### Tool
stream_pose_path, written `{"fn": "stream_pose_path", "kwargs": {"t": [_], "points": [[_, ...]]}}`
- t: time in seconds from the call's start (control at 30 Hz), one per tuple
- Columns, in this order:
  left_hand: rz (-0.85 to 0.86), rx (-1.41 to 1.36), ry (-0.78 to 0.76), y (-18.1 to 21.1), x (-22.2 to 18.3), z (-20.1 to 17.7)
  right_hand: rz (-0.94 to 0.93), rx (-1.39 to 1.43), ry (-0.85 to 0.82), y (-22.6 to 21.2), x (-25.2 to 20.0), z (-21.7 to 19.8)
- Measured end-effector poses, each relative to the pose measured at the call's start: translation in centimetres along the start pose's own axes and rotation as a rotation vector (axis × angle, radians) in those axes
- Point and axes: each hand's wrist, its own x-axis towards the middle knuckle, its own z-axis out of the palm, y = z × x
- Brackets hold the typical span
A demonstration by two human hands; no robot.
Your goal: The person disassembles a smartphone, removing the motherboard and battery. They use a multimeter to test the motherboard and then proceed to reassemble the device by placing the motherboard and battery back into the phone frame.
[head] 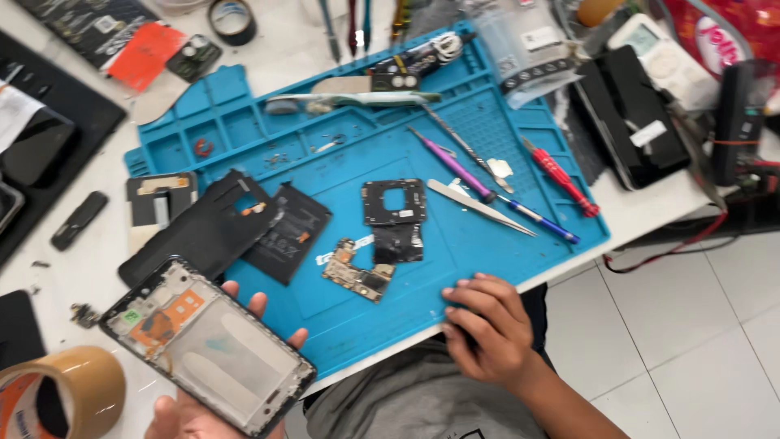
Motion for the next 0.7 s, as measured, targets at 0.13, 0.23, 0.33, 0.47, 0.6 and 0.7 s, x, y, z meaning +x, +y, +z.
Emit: {"fn": "stream_pose_path", "kwargs": {"t": [0.13, 0.23, 0.33, 0.47, 0.6, 0.7], "points": [[-0.115, -0.009, 0.032, 0.0, 0.5, 0.0, -0.160, -0.051, 0.105, 2.3, -2.0, 1.4], [-0.225, -0.013, 0.003, 0.3, 1.0, -0.1, -0.198, -0.099, 0.150, 2.9, -2.9, 2.2], [-0.342, -0.076, -0.063, 0.7, 1.5, -0.2, -0.182, -0.127, 0.169, 2.8, -3.1, 2.6], [-0.322, -0.026, -0.053, 0.5, 2.0, 0.2, -0.170, -0.135, 0.196, 3.0, -3.1, 2.9], [-0.323, -0.020, -0.077, 0.8, 1.6, 1.6, -0.187, -0.129, 0.167, 2.9, -2.9, 2.2], [-0.343, -0.003, -0.030, 1.2, 1.4, 1.3, -0.210, -0.126, 0.120, 3.3, -3.5, 1.7]]}}
